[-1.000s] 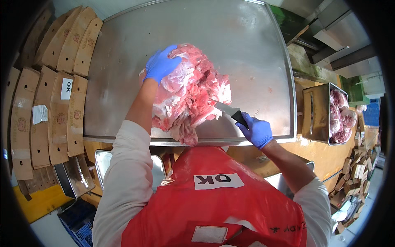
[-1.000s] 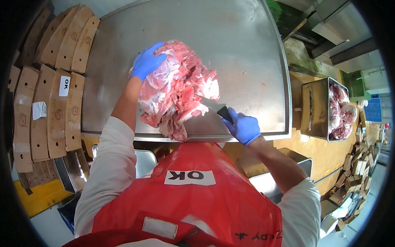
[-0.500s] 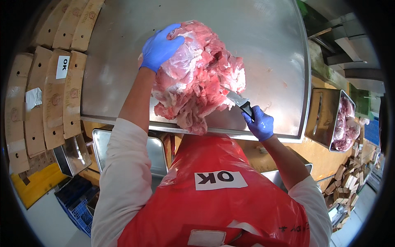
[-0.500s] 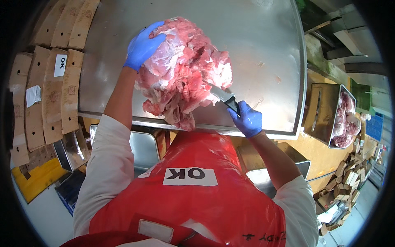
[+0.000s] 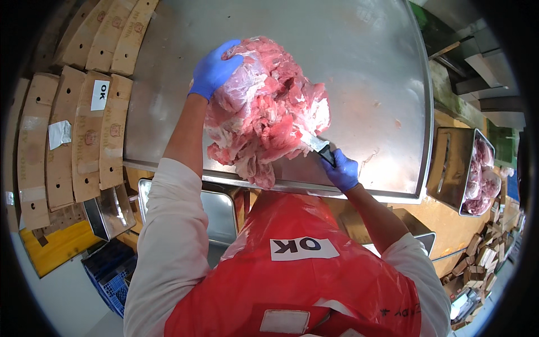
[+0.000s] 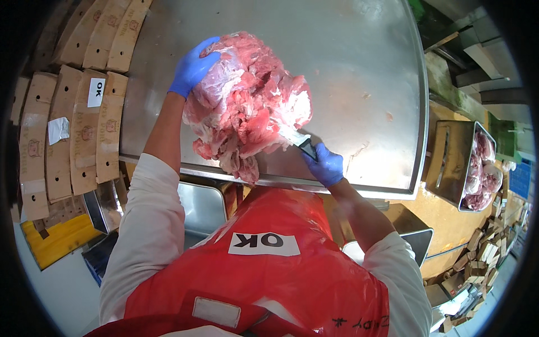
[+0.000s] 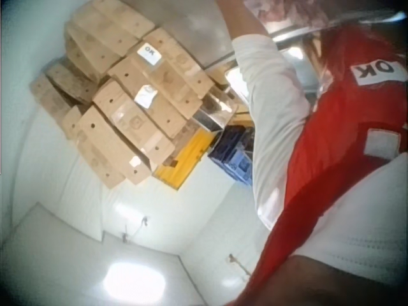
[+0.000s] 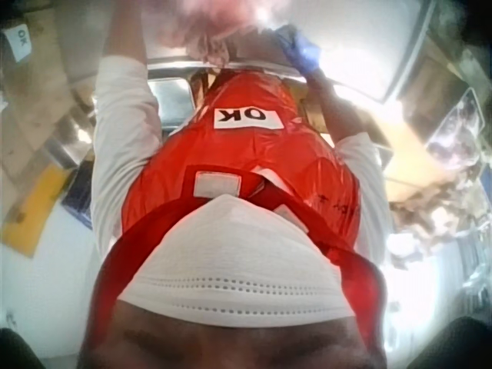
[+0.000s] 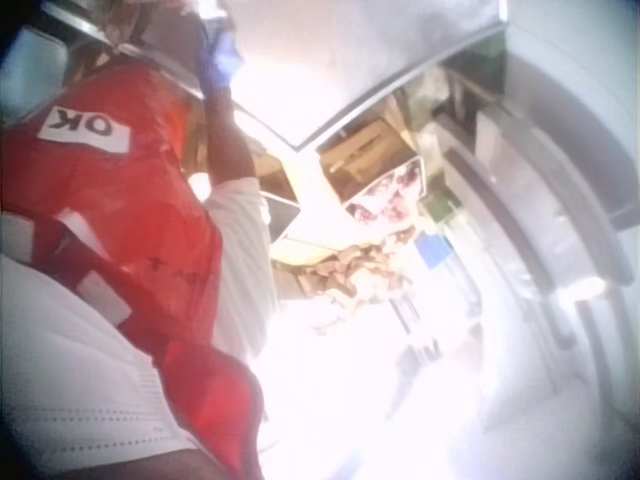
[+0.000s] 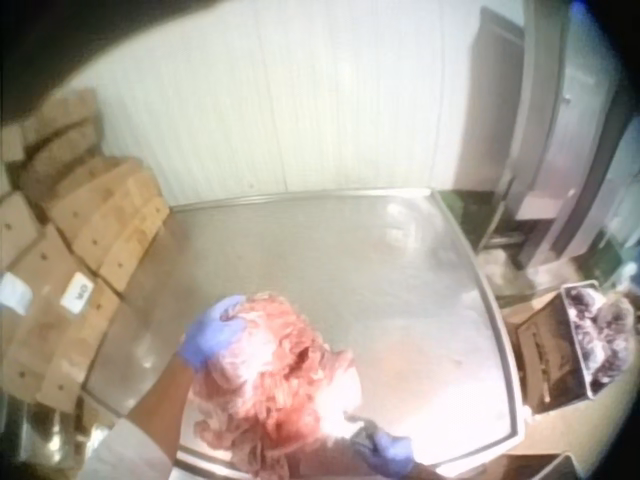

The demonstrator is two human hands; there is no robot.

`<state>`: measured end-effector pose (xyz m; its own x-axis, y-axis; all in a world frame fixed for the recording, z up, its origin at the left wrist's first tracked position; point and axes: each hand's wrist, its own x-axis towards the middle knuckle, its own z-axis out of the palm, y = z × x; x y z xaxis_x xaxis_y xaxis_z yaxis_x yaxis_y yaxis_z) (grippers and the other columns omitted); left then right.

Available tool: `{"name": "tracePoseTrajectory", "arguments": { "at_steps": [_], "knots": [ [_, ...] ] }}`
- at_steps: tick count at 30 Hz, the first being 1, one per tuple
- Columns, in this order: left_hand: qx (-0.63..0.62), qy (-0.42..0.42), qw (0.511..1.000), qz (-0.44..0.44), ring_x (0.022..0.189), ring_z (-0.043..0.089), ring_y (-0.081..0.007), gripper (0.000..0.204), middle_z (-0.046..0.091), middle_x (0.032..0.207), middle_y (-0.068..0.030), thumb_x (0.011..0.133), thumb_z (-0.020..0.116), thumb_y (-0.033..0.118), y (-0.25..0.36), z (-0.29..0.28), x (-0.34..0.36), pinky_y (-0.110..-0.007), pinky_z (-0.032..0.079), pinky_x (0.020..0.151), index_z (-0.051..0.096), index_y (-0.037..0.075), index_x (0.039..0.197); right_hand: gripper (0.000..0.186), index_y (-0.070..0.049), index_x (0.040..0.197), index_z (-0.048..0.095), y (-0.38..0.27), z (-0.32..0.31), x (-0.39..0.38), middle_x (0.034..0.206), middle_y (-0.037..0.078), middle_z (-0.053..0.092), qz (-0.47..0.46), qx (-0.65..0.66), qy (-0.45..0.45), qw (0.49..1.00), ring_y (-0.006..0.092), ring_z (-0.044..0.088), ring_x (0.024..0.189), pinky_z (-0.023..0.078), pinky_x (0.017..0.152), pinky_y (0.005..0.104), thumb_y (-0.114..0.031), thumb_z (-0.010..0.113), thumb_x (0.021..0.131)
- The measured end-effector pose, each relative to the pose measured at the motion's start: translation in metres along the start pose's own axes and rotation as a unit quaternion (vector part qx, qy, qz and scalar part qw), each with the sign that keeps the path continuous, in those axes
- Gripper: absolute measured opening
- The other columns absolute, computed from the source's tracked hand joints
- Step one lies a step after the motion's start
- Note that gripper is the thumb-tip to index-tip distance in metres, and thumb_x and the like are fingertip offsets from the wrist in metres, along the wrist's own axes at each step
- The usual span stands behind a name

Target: The person uses a knife to trim fat and connective tissue from a large piece of raw meat on a stainless steel table. They repeatedly reposition the meat and remove trimmed pieces by hand.

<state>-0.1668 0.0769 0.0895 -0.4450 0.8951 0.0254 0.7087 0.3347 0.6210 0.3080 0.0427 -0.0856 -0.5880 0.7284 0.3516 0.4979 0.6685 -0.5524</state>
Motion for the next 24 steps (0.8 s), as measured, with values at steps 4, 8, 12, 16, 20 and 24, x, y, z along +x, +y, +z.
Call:
{"name": "tracePoseTrajectory", "arguments": {
  "at_steps": [4, 8, 12, 16, 20, 24],
  "knots": [
    [-0.063, 0.007, 0.998, -0.002, 0.120, 0.074, -0.0293, 0.062, 0.077, 0.134, -0.0165, 0.094, 0.077, 0.043, -0.019, 0.008, -0.002, -0.041, 0.056, 0.105, 0.068, 0.018, 0.150, 0.032, -0.011, 0.112, 0.062, -0.021, 0.030, -0.017, 0.084, 0.023, 0.074, 0.137, 0.143, -0.063, 0.978, 0.0453, 0.075, 0.074, 0.060, 0.062, 0.0519, -0.035, 0.079, 0.099],
    [-0.072, 0.042, 0.996, 0.024, 0.121, 0.074, -0.0274, 0.061, 0.076, 0.136, -0.0177, 0.097, 0.075, 0.038, -0.032, 0.007, -0.014, -0.039, 0.056, 0.106, 0.065, 0.011, 0.151, 0.031, -0.008, 0.111, 0.060, -0.035, 0.044, -0.028, 0.086, 0.025, 0.074, 0.200, 0.212, -0.067, 0.954, 0.0501, 0.073, 0.078, 0.058, 0.065, 0.0559, -0.032, 0.077, 0.102],
    [-0.173, 0.062, 0.983, 0.005, 0.119, 0.073, -0.0239, 0.062, 0.077, 0.133, -0.0152, 0.099, 0.076, 0.034, -0.029, 0.007, -0.037, -0.036, 0.055, 0.106, 0.063, 0.007, 0.153, 0.034, -0.009, 0.121, 0.063, -0.035, -0.044, -0.017, 0.091, 0.024, 0.076, 0.255, 0.088, -0.183, 0.945, 0.0477, 0.076, 0.080, 0.059, 0.067, 0.0531, -0.037, 0.074, 0.104],
    [-0.206, 0.080, 0.975, -0.023, 0.119, 0.073, -0.0210, 0.064, 0.077, 0.132, -0.0129, 0.098, 0.077, 0.035, -0.031, 0.005, -0.044, -0.036, 0.054, 0.106, 0.063, 0.006, 0.153, 0.038, -0.011, 0.131, 0.066, -0.039, -0.163, 0.002, 0.093, 0.023, 0.078, 0.140, -0.026, -0.191, 0.971, 0.0442, 0.077, 0.081, 0.062, 0.068, 0.0504, -0.040, 0.071, 0.106],
    [-0.155, 0.082, 0.984, -0.044, 0.123, 0.072, -0.0233, 0.069, 0.076, 0.135, -0.0155, 0.098, 0.079, 0.041, -0.011, -0.002, -0.050, -0.037, 0.052, 0.110, 0.062, 0.008, 0.156, 0.037, -0.010, 0.130, 0.068, -0.050, -0.216, 0.073, 0.087, 0.019, 0.076, -0.019, -0.128, -0.184, 0.974, 0.0410, 0.076, 0.075, 0.060, 0.064, 0.0498, -0.036, 0.073, 0.104],
    [-0.073, 0.050, 0.995, -0.044, 0.135, 0.067, -0.0278, 0.075, 0.071, 0.146, -0.0170, 0.095, 0.080, 0.048, 0.000, -0.018, -0.051, -0.040, 0.049, 0.116, 0.061, 0.011, 0.157, 0.028, -0.009, 0.114, 0.070, -0.101, -0.235, 0.151, 0.080, 0.015, 0.075, -0.141, -0.223, -0.238, 0.935, 0.0387, 0.075, 0.071, 0.059, 0.063, 0.0495, -0.035, 0.070, 0.104]
  ]
}}
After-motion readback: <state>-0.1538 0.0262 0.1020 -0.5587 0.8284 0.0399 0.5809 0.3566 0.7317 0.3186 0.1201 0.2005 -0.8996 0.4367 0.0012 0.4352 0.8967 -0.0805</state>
